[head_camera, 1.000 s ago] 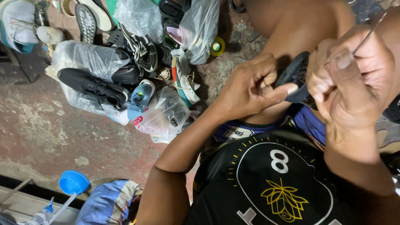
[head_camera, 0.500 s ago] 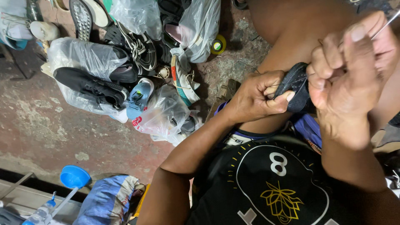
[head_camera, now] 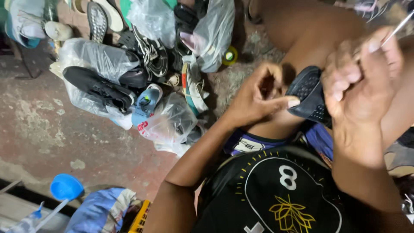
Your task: The person sits on the floor of a shoe repair workshop and hand-stitches a black sandal, pulling a needle and thread through the sole edge and strap area, then turns the sandal over and continues stitching and pressing the parts together.
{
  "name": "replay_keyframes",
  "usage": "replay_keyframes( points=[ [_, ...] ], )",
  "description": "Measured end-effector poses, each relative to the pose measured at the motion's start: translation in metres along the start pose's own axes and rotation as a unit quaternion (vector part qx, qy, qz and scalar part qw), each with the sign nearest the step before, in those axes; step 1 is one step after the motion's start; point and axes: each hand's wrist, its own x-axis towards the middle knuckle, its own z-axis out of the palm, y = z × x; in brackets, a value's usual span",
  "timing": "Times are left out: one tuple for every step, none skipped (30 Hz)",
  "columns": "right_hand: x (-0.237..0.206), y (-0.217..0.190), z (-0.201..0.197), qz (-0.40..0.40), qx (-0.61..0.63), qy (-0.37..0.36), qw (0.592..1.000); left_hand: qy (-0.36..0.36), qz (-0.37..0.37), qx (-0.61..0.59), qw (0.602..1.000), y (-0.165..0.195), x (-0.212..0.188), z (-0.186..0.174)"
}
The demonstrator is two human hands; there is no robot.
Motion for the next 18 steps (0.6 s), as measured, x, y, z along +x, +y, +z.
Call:
replay_keyframes(
  points=[
    [-0.001, 0.001, -0.001, -0.003, -0.005, 0.009, 1.000, -0.011, 0.001, 0.032, 0.999, 0.005, 0.000, 0.000],
    [-0.007, 0.000, -0.003, -0.002, -0.018, 0.023, 1.000, -0.024, -0.006, 0.059, 0.998, 0.012, -0.003, 0.001],
    [-0.014, 0.000, -0.006, -0.001, -0.030, 0.036, 0.999, -0.036, -0.016, 0.086, 0.995, 0.018, -0.006, 0.003],
    [-0.020, -0.001, -0.009, -0.002, -0.047, 0.037, 0.998, -0.047, -0.020, 0.117, 0.992, 0.025, -0.008, 0.004],
    [-0.021, -0.003, -0.015, -0.015, -0.059, 0.028, 0.998, -0.055, -0.015, 0.154, 0.986, 0.030, -0.007, 0.003],
    [-0.024, -0.006, -0.020, -0.028, -0.072, 0.019, 0.997, -0.059, -0.004, 0.196, 0.979, 0.035, -0.004, 0.002],
    [-0.028, -0.012, -0.025, -0.039, -0.090, 0.010, 0.995, -0.051, -0.010, 0.227, 0.973, 0.039, -0.001, 0.001],
    [-0.034, -0.019, -0.030, -0.048, -0.105, 0.005, 0.993, -0.046, -0.022, 0.253, 0.966, 0.042, 0.000, 0.002],
    [-0.042, -0.027, -0.034, -0.052, -0.135, 0.008, 0.989, -0.044, -0.038, 0.275, 0.960, 0.045, 0.000, 0.005],
    [-0.049, -0.034, -0.038, -0.056, -0.165, 0.012, 0.985, -0.035, -0.010, 0.255, 0.966, 0.045, 0.000, 0.008],
    [-0.057, -0.042, -0.042, -0.060, -0.193, 0.014, 0.979, -0.024, 0.021, 0.236, 0.971, 0.045, 0.002, 0.011],
    [-0.063, -0.047, -0.046, -0.068, -0.219, 0.018, 0.973, -0.011, 0.055, 0.217, 0.974, 0.044, 0.004, 0.012],
    [-0.070, -0.051, -0.050, -0.076, -0.243, 0.022, 0.967, -0.017, 0.098, 0.193, 0.976, 0.041, 0.005, 0.016],
    [-0.076, -0.055, -0.056, -0.085, -0.262, 0.025, 0.961, -0.023, 0.112, 0.174, 0.978, 0.038, 0.007, 0.019],
    [-0.083, -0.059, -0.061, -0.095, -0.281, 0.035, 0.954, -0.030, 0.126, 0.155, 0.979, 0.034, 0.011, 0.022],
    [-0.092, -0.062, -0.067, -0.104, -0.299, 0.046, 0.948, -0.039, 0.109, 0.143, 0.983, 0.030, 0.013, 0.026],
    [-0.101, -0.068, -0.074, -0.110, -0.315, 0.057, 0.941, -0.048, 0.086, 0.128, 0.987, 0.025, 0.012, 0.031],
    [-0.110, -0.072, -0.082, -0.114, -0.331, 0.068, 0.934, -0.047, 0.073, 0.101, 0.991, 0.020, 0.011, 0.039]
  ],
)
